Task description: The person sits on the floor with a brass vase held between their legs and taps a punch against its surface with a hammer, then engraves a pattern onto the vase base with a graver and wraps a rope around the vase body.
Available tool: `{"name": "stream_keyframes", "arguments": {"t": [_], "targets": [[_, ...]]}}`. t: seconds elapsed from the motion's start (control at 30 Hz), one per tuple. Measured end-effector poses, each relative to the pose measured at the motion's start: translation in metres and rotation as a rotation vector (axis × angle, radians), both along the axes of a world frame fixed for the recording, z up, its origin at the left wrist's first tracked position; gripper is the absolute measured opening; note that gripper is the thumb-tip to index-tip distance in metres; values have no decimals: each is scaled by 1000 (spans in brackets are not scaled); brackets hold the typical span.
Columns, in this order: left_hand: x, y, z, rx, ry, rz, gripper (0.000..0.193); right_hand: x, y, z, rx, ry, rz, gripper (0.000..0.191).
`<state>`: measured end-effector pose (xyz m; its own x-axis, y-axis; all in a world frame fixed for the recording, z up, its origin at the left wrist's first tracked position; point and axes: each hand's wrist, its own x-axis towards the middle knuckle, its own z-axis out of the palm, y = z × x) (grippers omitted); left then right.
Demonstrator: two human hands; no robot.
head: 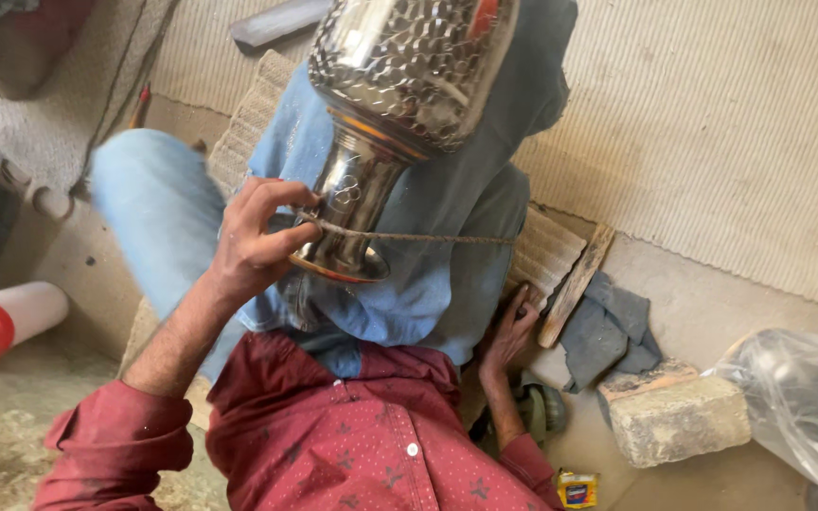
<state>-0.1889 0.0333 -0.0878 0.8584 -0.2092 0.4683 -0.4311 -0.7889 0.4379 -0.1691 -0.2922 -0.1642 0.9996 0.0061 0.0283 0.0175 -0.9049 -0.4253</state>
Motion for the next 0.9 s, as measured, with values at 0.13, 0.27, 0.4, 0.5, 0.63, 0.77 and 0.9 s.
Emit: {"name": "stream_keyframes", "arguments": {"t": [0.13,0.27,0.4,0.5,0.63,0.77,0.9], "targets": [[4,-4,12,47,91,-13,37,-4,-3,3,192,46,-32,103],[13,-10,41,179,209,-56,44,-9,-5,4,260,173,-119,102],[9,-21,91,354,125,-30,49,-13,3,0,166,84,-73,103],[-10,-35,134,222,98,-94,25,-16,8,1,81,150,-222,97],[-25,-30,166,-65,-234,-416,12,-10,20,-4,-470,65,-318,76],[-25,-2,149,-31,-396,-747,15,-25,25,-9,-609,-76,-305,73],[-44,-14,120,-87,-301,-881,20,-14,25,-16,-563,-160,-327,72]]}}
